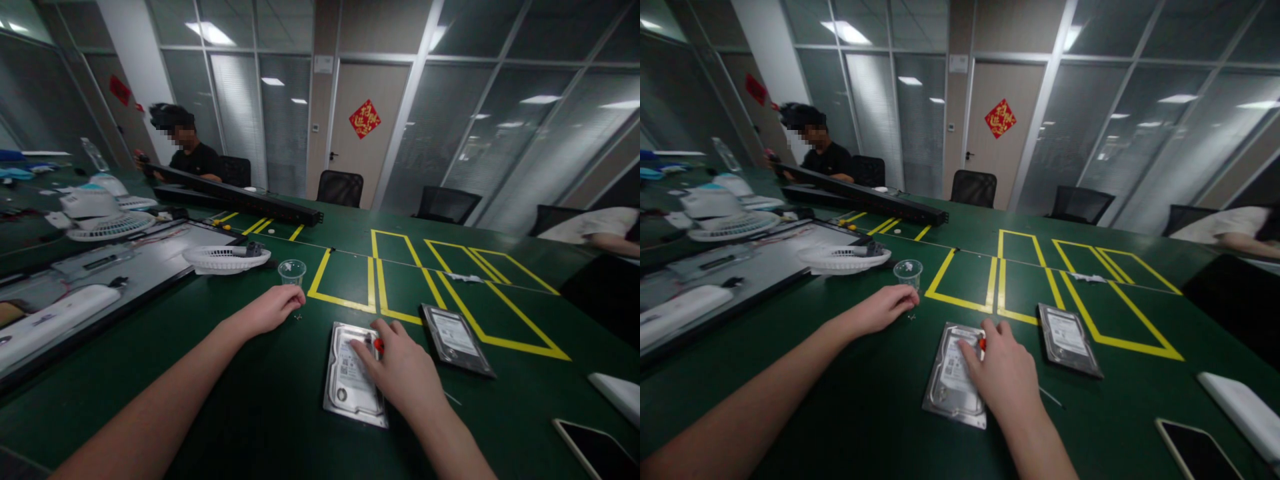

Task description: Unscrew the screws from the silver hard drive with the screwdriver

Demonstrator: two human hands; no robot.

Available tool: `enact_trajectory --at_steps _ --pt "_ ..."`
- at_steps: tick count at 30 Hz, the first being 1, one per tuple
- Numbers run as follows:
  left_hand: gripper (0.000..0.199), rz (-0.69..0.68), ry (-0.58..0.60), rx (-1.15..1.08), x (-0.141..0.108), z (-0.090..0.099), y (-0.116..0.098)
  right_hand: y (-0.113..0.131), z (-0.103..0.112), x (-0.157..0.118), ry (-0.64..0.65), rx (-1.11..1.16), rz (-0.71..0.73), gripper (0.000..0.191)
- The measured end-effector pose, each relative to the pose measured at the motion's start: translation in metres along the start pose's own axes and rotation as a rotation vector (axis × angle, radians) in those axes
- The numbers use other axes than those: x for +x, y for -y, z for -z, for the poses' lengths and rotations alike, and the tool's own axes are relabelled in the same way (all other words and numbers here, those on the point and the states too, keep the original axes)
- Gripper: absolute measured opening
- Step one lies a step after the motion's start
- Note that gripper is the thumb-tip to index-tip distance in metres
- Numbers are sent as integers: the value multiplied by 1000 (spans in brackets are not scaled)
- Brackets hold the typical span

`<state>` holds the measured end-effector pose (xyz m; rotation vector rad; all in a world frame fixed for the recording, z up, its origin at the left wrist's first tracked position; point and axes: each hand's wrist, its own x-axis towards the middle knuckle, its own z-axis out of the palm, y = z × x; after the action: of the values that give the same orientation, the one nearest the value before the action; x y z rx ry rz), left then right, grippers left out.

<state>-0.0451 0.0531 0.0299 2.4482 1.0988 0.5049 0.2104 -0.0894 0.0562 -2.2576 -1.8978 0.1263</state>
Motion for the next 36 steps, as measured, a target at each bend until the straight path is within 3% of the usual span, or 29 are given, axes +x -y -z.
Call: enact_trajectory --at_steps 5,11,20,24,36 --pt "17 -22 -12 0 1 -1 1 1 -2 0 86 -1 10 47" --pt "18 -15 -15 -67 1 -1 -3 -8 -11 4 104 89 8 51" --pt "13 -55 105 -292 4 -18 -47 -21 -9 3 144 160 42 48" --pt "12 -85 160 -284 8 -23 -61 -24 -7 0 149 148 70 41" --pt "14 -21 193 -380 26 -46 -56 -25 -7 0 138 150 82 39"
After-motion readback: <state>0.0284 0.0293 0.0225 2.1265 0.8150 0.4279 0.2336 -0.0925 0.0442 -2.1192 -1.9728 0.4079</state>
